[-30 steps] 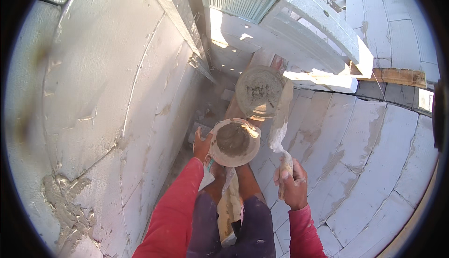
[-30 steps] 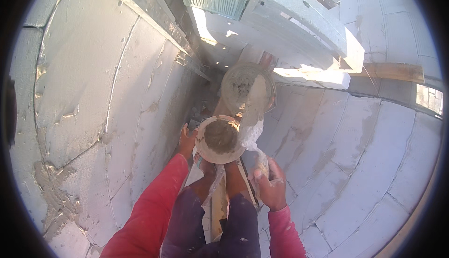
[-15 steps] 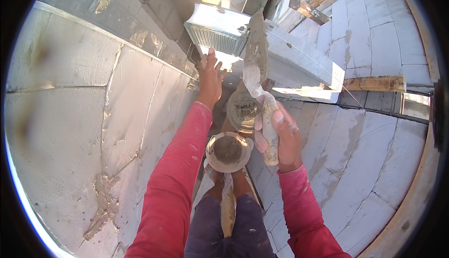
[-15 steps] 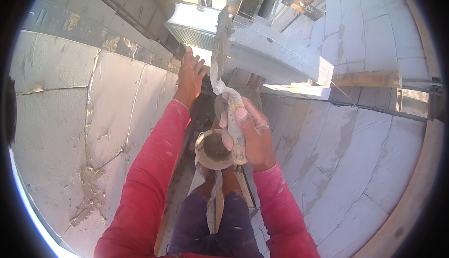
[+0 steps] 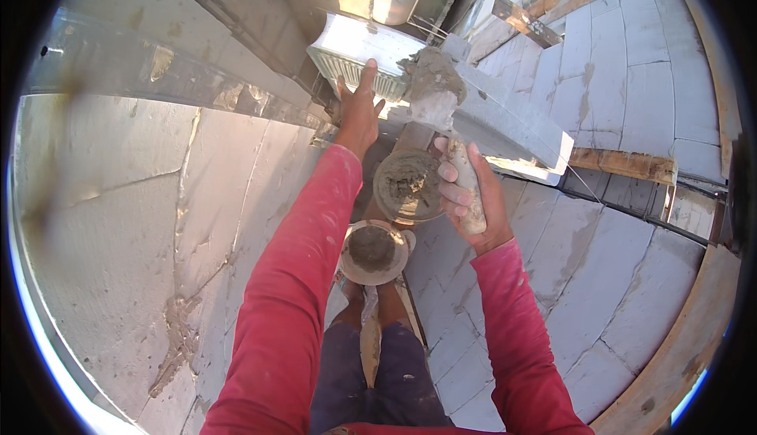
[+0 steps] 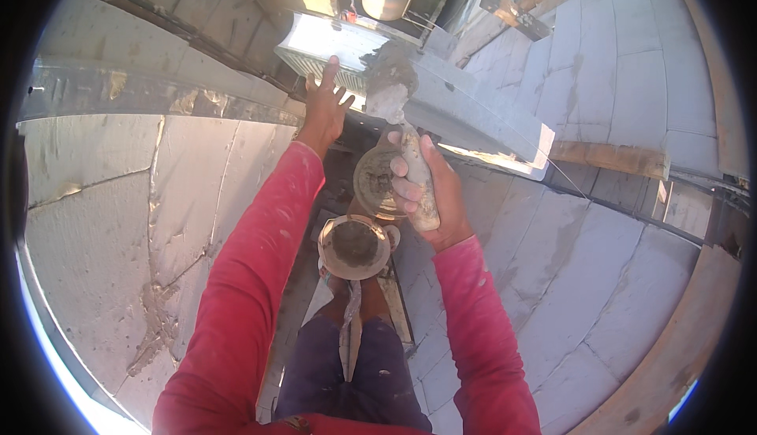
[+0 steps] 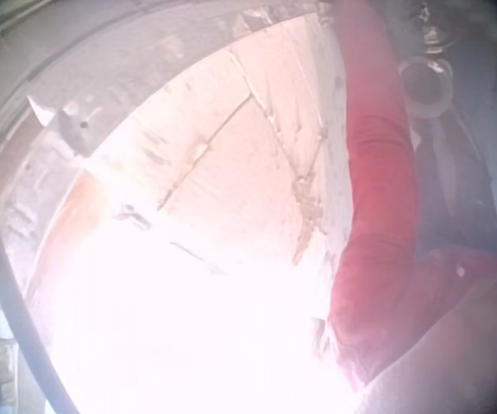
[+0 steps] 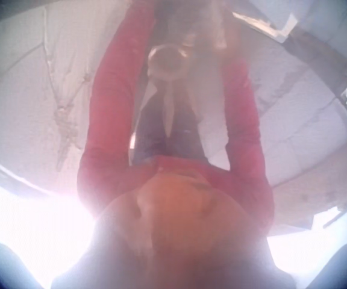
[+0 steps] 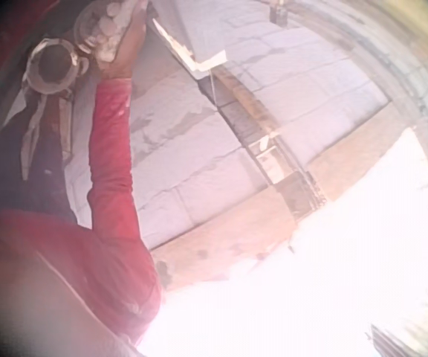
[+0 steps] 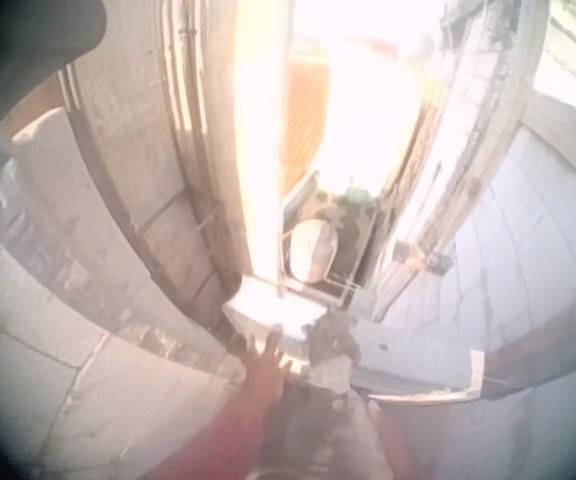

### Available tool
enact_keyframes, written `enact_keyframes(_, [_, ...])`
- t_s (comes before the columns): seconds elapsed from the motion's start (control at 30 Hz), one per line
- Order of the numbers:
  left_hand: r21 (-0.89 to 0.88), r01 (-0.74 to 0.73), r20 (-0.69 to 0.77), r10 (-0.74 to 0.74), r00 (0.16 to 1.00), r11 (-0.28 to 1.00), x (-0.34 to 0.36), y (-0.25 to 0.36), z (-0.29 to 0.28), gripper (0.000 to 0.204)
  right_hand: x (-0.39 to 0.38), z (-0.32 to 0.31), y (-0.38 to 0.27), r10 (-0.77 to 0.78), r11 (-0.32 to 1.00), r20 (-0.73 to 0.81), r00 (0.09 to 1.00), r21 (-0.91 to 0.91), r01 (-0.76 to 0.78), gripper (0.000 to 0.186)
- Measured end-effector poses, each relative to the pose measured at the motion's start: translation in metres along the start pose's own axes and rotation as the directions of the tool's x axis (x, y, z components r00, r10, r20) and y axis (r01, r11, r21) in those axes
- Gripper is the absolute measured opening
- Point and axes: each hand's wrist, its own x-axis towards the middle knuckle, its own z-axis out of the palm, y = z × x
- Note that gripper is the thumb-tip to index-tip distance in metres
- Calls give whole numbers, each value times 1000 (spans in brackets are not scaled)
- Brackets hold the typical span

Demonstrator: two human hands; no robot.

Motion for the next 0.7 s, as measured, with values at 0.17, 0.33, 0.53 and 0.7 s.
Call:
enact_keyframes(0.17, [-12, -15, 35, 16, 999, 1000, -1, 3, -4, 132, -20, 16, -28, 29, 981, -79, 996, -191, -44, 51])
enact_keyframes(0.33, [-23, -22, 21, 23, 1000, 1000, -1, 5, -3, 131, -9, 33, -28, 121, 911, -160, 980, -374, -173, 48])
enact_keyframes(0.53, [-9, -23, 28, 23, 999, 1000, -3, 5, 2, 129, -6, 43, -63, 130, 944, -162, 978, -282, -173, 48])
enact_keyframes(0.7, [-12, -20, 10, 20, 1000, 1000, -2, 6, -5, 127, -36, 93, -124, -22, 171, -214, 977, -963, -207, 36])
